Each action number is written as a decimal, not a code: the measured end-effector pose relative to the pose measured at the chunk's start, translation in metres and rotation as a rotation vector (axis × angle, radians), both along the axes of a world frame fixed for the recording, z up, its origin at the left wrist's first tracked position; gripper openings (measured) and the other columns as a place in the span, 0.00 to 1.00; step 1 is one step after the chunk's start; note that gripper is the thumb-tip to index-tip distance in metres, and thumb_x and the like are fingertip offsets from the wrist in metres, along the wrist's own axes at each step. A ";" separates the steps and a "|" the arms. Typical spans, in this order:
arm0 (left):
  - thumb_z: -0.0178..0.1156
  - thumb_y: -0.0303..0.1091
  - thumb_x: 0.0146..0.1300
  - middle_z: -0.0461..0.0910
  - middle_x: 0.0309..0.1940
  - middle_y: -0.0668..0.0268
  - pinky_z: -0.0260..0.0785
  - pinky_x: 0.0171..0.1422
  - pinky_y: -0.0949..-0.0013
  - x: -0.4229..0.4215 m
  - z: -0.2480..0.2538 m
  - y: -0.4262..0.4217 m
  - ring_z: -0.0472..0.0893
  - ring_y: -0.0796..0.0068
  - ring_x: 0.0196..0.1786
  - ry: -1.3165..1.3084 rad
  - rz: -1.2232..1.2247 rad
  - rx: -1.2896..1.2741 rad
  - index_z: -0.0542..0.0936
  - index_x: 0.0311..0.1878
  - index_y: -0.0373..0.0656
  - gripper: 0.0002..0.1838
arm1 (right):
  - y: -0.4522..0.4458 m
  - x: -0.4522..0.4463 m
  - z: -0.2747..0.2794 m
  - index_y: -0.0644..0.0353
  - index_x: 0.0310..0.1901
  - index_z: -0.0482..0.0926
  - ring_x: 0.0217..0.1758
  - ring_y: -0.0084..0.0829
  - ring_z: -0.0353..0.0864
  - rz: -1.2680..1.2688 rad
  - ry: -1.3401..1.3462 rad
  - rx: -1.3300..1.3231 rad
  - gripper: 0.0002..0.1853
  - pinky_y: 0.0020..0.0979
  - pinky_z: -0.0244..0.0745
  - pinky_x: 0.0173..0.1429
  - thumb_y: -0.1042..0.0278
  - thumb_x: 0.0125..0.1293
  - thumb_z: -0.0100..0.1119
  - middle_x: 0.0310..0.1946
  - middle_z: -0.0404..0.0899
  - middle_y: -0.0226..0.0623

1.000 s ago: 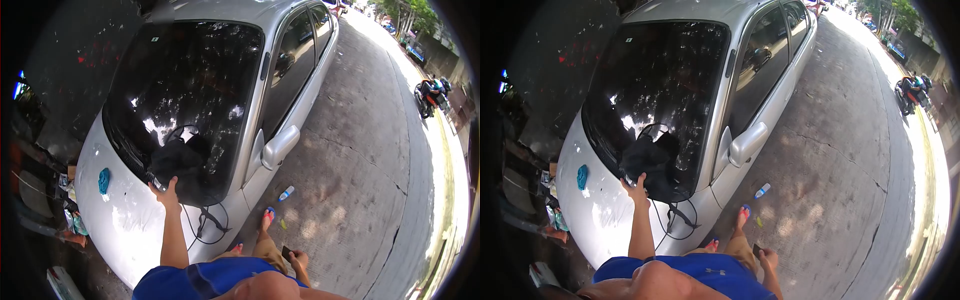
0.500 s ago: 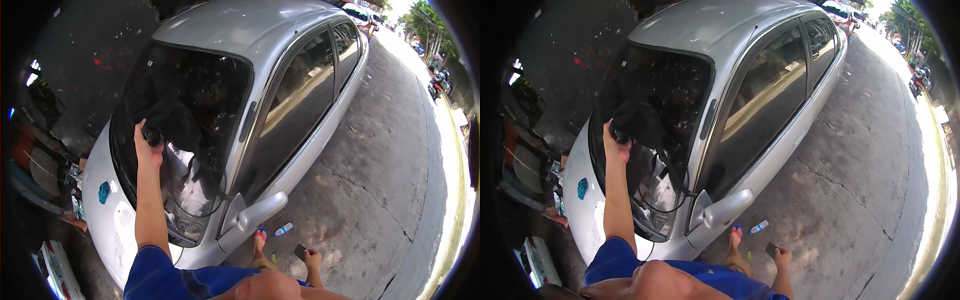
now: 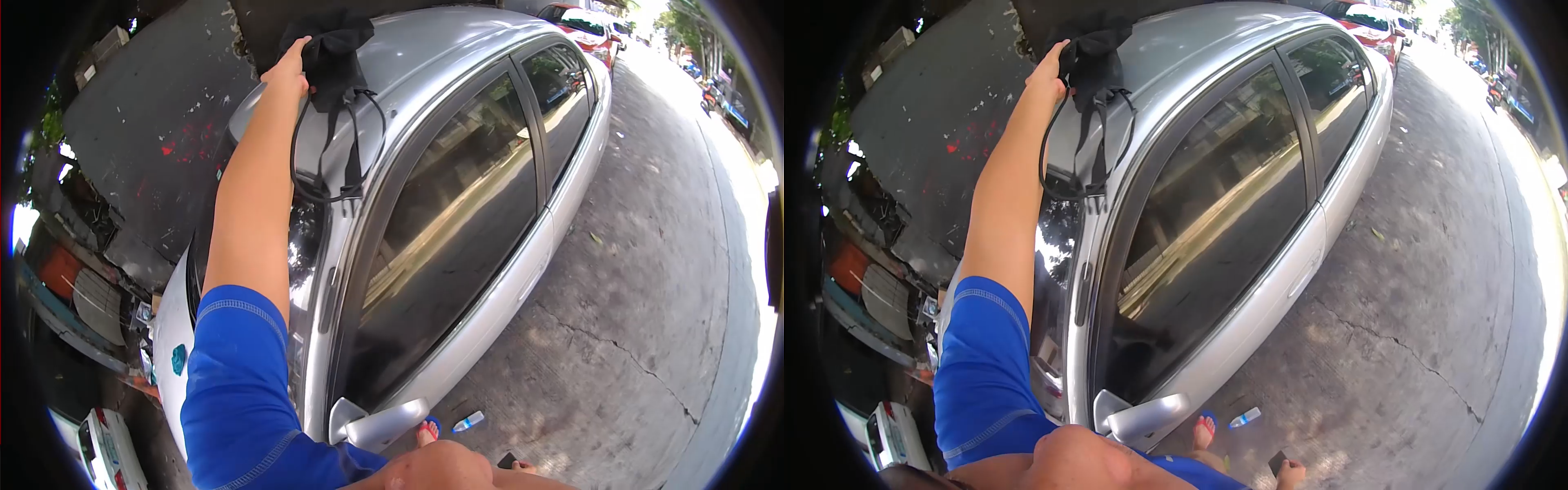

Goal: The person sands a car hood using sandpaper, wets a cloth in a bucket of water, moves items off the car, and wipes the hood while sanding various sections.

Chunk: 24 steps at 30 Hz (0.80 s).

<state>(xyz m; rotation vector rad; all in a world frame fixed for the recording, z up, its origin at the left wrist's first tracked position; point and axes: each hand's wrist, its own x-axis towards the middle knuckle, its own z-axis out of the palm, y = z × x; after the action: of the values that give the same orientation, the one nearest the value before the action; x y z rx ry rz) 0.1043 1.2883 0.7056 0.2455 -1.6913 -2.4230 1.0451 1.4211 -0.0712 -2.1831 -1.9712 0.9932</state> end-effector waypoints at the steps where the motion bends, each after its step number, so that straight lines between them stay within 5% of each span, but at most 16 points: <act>1: 0.88 0.50 0.44 0.79 0.64 0.50 0.78 0.59 0.39 -0.008 0.003 0.016 0.85 0.52 0.58 0.022 -0.002 -0.005 0.64 0.77 0.34 0.61 | 0.006 0.008 -0.017 0.62 0.41 0.92 0.39 0.38 0.93 -0.023 0.043 -0.058 0.16 0.39 0.87 0.54 0.60 0.56 0.79 0.34 0.92 0.46; 4: 0.86 0.55 0.50 0.81 0.62 0.52 0.79 0.60 0.48 -0.035 0.011 0.048 0.85 0.55 0.57 0.087 0.001 -0.018 0.69 0.74 0.32 0.56 | 0.008 0.011 -0.032 0.61 0.41 0.92 0.41 0.38 0.94 -0.029 0.026 -0.059 0.16 0.40 0.87 0.54 0.59 0.56 0.78 0.36 0.92 0.47; 6: 0.84 0.59 0.54 0.82 0.60 0.53 0.80 0.60 0.53 -0.044 0.010 0.064 0.85 0.57 0.57 0.124 0.011 -0.024 0.73 0.72 0.31 0.53 | 0.005 -0.009 0.007 0.61 0.40 0.92 0.41 0.39 0.94 -0.058 -0.022 -0.061 0.16 0.41 0.87 0.54 0.59 0.55 0.79 0.36 0.92 0.47; 7: 0.75 0.53 0.68 0.84 0.60 0.55 0.79 0.64 0.53 -0.030 0.007 0.068 0.85 0.58 0.60 0.262 -0.210 0.097 0.73 0.74 0.32 0.42 | 0.002 -0.020 0.024 0.61 0.40 0.91 0.41 0.40 0.94 -0.070 -0.048 -0.060 0.16 0.41 0.87 0.54 0.59 0.54 0.79 0.36 0.92 0.47; 11: 0.67 0.36 0.74 0.81 0.68 0.51 0.81 0.65 0.54 -0.049 -0.014 0.061 0.84 0.61 0.64 0.452 -0.424 -0.247 0.75 0.76 0.40 0.29 | -0.015 -0.044 0.054 0.64 0.39 0.90 0.42 0.45 0.92 -0.168 0.036 0.065 0.17 0.45 0.86 0.54 0.60 0.53 0.78 0.35 0.91 0.50; 14: 0.68 0.32 0.72 0.77 0.72 0.49 0.80 0.67 0.58 -0.017 -0.011 0.057 0.82 0.59 0.68 0.428 -0.518 -0.395 0.69 0.81 0.42 0.36 | -0.018 -0.050 0.066 0.69 0.39 0.90 0.44 0.53 0.91 -0.168 0.067 0.084 0.18 0.50 0.84 0.55 0.62 0.54 0.75 0.37 0.90 0.56; 17: 0.70 0.31 0.70 0.72 0.76 0.46 0.78 0.70 0.59 -0.010 -0.016 0.052 0.79 0.56 0.73 0.491 -0.348 -0.540 0.60 0.86 0.40 0.44 | -0.021 -0.048 0.056 0.69 0.40 0.90 0.45 0.52 0.91 -0.141 0.056 0.104 0.18 0.50 0.84 0.55 0.61 0.55 0.76 0.37 0.90 0.55; 20: 0.71 0.34 0.69 0.69 0.78 0.43 0.76 0.72 0.56 0.006 -0.020 0.046 0.76 0.54 0.75 0.410 -0.146 -0.672 0.53 0.88 0.42 0.50 | -0.024 -0.045 0.048 0.67 0.41 0.90 0.46 0.52 0.91 -0.117 0.058 0.073 0.17 0.49 0.84 0.56 0.62 0.56 0.77 0.38 0.90 0.54; 24: 0.76 0.46 0.66 0.70 0.78 0.45 0.72 0.73 0.44 0.008 -0.024 0.025 0.77 0.50 0.73 0.289 -0.234 -0.780 0.54 0.88 0.46 0.55 | -0.024 -0.048 0.055 0.66 0.40 0.90 0.46 0.52 0.91 -0.100 0.009 -0.052 0.16 0.49 0.84 0.56 0.62 0.56 0.77 0.39 0.90 0.53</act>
<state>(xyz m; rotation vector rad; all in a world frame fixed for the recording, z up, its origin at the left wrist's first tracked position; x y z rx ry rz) 0.1126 1.3136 0.6813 -0.4051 -2.4275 -1.6157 0.9972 1.3969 -0.0160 -2.2748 -1.8320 1.0494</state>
